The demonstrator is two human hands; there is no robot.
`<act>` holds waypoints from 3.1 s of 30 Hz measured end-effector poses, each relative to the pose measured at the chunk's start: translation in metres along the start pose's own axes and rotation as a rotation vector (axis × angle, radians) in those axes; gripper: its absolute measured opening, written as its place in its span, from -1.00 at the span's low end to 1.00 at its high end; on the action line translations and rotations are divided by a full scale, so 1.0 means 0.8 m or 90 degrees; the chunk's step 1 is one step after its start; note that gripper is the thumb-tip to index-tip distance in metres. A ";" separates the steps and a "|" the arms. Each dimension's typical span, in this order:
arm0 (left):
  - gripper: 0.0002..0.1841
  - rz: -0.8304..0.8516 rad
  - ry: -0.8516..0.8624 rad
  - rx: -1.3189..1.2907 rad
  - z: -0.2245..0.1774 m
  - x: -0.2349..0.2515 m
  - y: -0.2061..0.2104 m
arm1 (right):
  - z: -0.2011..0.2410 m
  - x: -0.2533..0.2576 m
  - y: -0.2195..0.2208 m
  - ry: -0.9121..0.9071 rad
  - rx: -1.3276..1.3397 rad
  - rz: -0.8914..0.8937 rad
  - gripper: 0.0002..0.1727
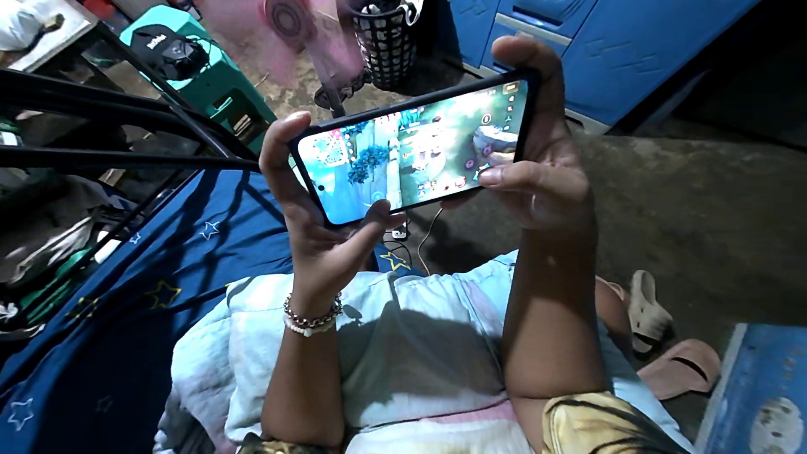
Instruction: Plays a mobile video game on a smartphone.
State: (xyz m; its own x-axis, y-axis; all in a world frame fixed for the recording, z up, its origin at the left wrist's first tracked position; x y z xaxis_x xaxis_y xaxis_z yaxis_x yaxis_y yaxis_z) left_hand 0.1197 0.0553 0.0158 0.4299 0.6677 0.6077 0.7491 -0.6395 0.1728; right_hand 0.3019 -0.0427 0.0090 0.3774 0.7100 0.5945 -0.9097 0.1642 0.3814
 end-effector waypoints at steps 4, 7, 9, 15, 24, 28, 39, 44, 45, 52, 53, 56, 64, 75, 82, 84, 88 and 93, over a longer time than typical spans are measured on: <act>0.06 0.001 0.006 0.004 0.000 0.000 0.000 | -0.001 0.000 0.000 0.005 0.009 -0.003 -0.13; 0.07 0.000 0.002 0.001 0.000 0.000 0.000 | 0.000 -0.001 0.001 0.005 0.010 0.002 -0.14; 0.06 -0.002 0.005 0.000 0.000 0.000 0.000 | -0.001 -0.001 0.000 0.008 0.012 0.000 -0.14; 0.06 -0.001 0.011 0.011 0.000 0.001 0.001 | -0.001 -0.001 0.000 0.006 0.015 0.000 -0.14; 0.06 -0.006 0.006 0.007 0.001 0.001 0.000 | -0.001 -0.001 -0.001 0.009 0.013 -0.005 -0.13; 0.05 -0.005 0.006 0.005 0.001 0.001 0.001 | -0.001 -0.001 0.000 0.008 -0.005 0.004 -0.13; 0.07 -0.009 0.008 0.014 0.001 0.001 0.000 | -0.002 -0.001 0.000 0.013 0.003 -0.003 -0.11; 0.06 -0.007 0.018 0.010 0.000 0.002 0.001 | -0.001 -0.001 0.000 0.012 0.004 -0.002 -0.12; 0.06 -0.008 0.018 0.010 0.000 0.002 0.001 | -0.002 0.000 0.000 0.012 0.004 -0.004 -0.13; 0.07 -0.009 0.012 0.005 0.001 0.002 0.001 | -0.002 0.000 0.000 0.012 0.007 -0.002 -0.12; 0.07 -0.010 0.013 0.008 0.001 0.002 0.001 | -0.002 0.000 -0.001 0.013 0.007 -0.002 -0.11; 0.07 -0.011 0.014 0.008 0.001 0.002 0.001 | -0.002 0.000 -0.001 0.015 0.004 0.000 -0.10; 0.06 -0.007 0.028 0.035 -0.001 0.003 0.001 | -0.002 0.000 0.000 0.002 -0.004 0.003 -0.10; 0.07 -0.017 0.006 0.010 0.002 0.002 0.000 | -0.002 -0.001 0.001 0.019 0.012 -0.001 -0.09; 0.02 -0.029 -0.003 -0.011 0.002 0.001 0.000 | -0.002 0.000 0.001 0.004 0.003 0.012 -0.08; 0.01 -0.036 -0.006 -0.012 0.002 0.000 0.000 | -0.002 0.000 0.001 0.002 -0.004 0.016 -0.08; -0.02 -0.043 0.000 -0.018 0.003 0.000 -0.001 | -0.001 -0.001 0.001 -0.001 -0.022 0.016 -0.10; -0.06 -0.052 0.004 -0.013 0.004 0.000 -0.003 | -0.001 -0.001 0.002 -0.004 -0.014 0.023 -0.13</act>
State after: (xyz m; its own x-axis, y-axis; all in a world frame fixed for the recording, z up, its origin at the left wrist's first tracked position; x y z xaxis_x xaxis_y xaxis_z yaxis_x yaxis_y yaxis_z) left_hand 0.1196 0.0579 0.0133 0.3638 0.7158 0.5961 0.7709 -0.5906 0.2387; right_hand 0.2998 -0.0426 0.0090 0.3459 0.7114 0.6117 -0.9261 0.1544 0.3441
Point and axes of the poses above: each hand's wrist, its own x-axis towards the middle knuckle, its own y-axis out of the palm, z = x × y, the point moved 7 cm from there along x, towards the middle knuckle, and after that the axes turned 11 degrees about -z, right-handed, at the moved point
